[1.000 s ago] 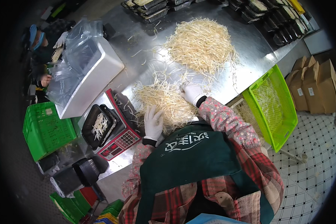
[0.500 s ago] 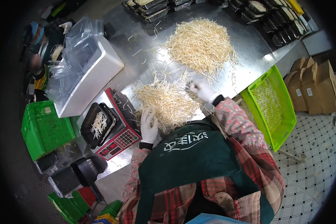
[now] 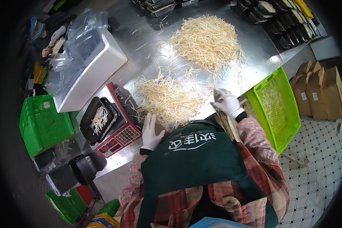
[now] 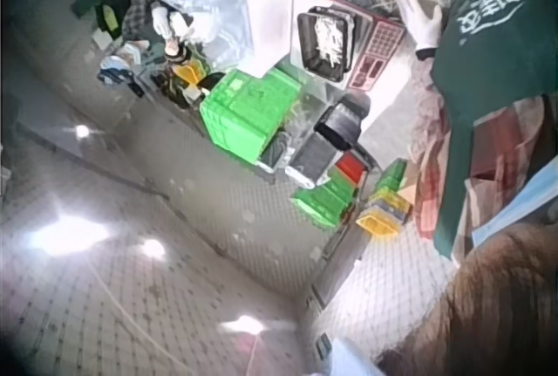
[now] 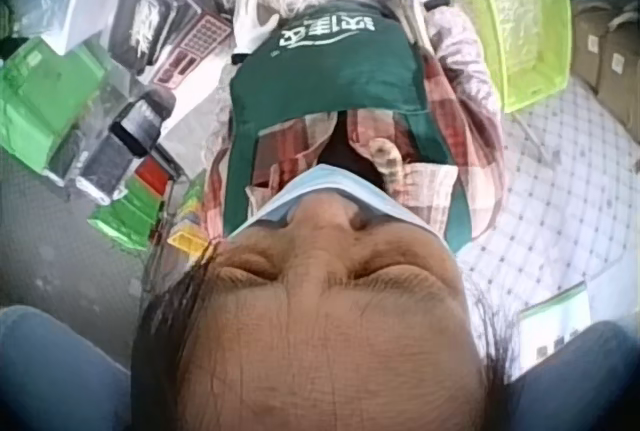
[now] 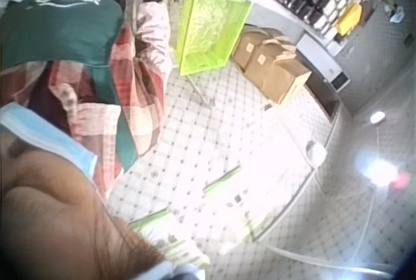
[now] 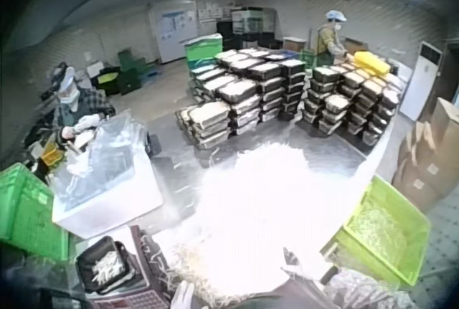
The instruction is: The person scoops shredded food from a large pile on a metal table into black plastic trays using gloved hands. They place the filled trays onto a digital scale to check the weight, then move the weighed trays to a stack on the right side of the table.
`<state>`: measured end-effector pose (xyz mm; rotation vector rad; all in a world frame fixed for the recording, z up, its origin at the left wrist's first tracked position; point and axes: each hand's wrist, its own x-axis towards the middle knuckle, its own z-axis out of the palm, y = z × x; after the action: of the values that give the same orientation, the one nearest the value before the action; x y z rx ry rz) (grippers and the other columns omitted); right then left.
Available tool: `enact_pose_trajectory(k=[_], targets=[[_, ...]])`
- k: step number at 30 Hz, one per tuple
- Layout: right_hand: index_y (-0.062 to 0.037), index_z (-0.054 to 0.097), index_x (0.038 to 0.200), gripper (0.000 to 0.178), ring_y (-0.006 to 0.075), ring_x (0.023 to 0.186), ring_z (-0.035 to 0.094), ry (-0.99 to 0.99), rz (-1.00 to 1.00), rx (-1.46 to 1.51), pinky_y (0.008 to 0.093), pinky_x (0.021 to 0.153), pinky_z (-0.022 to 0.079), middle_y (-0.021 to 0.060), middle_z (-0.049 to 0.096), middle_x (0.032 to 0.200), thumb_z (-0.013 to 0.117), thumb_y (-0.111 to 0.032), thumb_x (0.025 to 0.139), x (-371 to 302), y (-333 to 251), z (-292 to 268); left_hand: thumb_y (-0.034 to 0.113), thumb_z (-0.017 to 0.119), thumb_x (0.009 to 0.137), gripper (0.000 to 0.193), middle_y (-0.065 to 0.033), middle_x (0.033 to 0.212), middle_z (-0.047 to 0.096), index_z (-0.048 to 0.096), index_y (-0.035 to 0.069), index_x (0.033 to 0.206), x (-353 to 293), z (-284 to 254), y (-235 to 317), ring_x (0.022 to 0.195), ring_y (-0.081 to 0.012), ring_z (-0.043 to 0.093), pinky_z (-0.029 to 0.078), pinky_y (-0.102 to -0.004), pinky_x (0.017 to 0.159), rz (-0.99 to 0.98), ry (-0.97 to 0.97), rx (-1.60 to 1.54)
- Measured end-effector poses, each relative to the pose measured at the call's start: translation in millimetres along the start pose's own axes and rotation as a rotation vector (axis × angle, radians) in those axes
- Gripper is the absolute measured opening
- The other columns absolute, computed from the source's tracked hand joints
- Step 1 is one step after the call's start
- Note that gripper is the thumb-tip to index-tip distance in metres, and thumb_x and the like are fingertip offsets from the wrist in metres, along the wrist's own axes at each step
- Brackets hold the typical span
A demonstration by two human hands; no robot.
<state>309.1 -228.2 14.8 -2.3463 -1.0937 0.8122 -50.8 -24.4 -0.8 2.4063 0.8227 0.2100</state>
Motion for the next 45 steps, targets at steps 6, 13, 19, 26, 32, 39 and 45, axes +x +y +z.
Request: enact_pose_trajectory(k=[6,13,19,26,32,39,45], targets=[[-0.0065,0.02,0.153,0.122,0.0457,0.137,0.033,-0.006,-0.418,-0.468,0.0582,0.104,0.036,0.0261,0.029,0.153,0.085,-0.052,0.06,11,-85,70,0.028,0.082,0.067,0.1,-0.0155,0.16,0.018,0.03,0.017,0.152,9,-4,8,0.144,-0.0398,0.021,0.027,-0.0506,0.114,0.024,-0.098,0.141],[-0.0061,0.065,0.12,0.049,0.0331,0.094,0.067,-0.037,-0.26,-0.226,0.0412,0.084,0.054,0.0184,0.07,0.102,0.07,-0.029,0.077,66,-52,49,0.025,0.083,0.066,0.102,-0.0222,0.156,0.023,0.029,0.011,0.151,-14,-3,3,0.141,-0.043,0.028,0.029,-0.0488,0.114,-0.029,0.018,0.057],[0.0017,0.066,0.118,0.055,0.0258,0.085,0.071,0.024,-0.124,0.238,0.0324,0.079,0.055,0.0206,0.072,0.093,0.081,-0.028,0.074,73,-56,-31,0.017,0.084,0.063,0.103,-0.026,0.154,0.025,0.03,0.006,0.15,-30,2,3,0.139,-0.0436,0.031,0.032,-0.0461,0.113,-0.067,0.094,-0.042],[0.0003,0.062,0.125,0.056,0.025,0.099,0.068,0.022,-0.253,0.199,0.0321,0.089,0.052,0.0176,0.068,0.112,0.08,-0.025,0.078,87,-123,-25,0.017,0.083,0.066,0.1,-0.0259,0.153,0.028,0.03,0.004,0.149,-24,2,7,0.139,-0.0413,0.033,0.033,-0.0436,0.113,-0.079,0.119,-0.089],[-0.0151,0.067,0.119,0.045,0.03,0.1,0.064,0.205,-0.516,-0.166,0.04,0.082,0.054,0.0127,0.067,0.106,0.072,-0.036,0.08,80,-117,42,0.017,0.081,0.069,0.094,-0.0251,0.151,0.031,0.032,0.002,0.148,-28,7,7,0.138,-0.0407,0.034,0.033,-0.043,0.113,-0.097,0.141,-0.107],[-0.0128,0.069,0.087,0.013,0.0301,0.084,0.066,0.081,-0.656,-0.223,0.0426,0.073,0.053,0.0087,0.068,0.087,0.061,-0.023,0.085,86,-124,102,0.016,0.079,0.071,0.085,-0.0235,0.149,0.036,0.039,0.005,0.145,-28,11,13,0.137,-0.0409,0.037,0.034,-0.0442,0.112,-0.083,0.133,-0.11],[-0.012,0.068,0.085,0.016,0.0298,0.076,0.066,0.067,-0.611,0.029,0.0422,0.068,0.052,0.0095,0.068,0.081,0.064,-0.027,0.088,71,-116,60,0.015,0.077,0.075,0.076,-0.0228,0.148,0.038,0.044,0.006,0.142,-33,12,9,0.135,-0.0405,0.039,0.037,-0.0441,0.11,-0.084,0.18,-0.122]])
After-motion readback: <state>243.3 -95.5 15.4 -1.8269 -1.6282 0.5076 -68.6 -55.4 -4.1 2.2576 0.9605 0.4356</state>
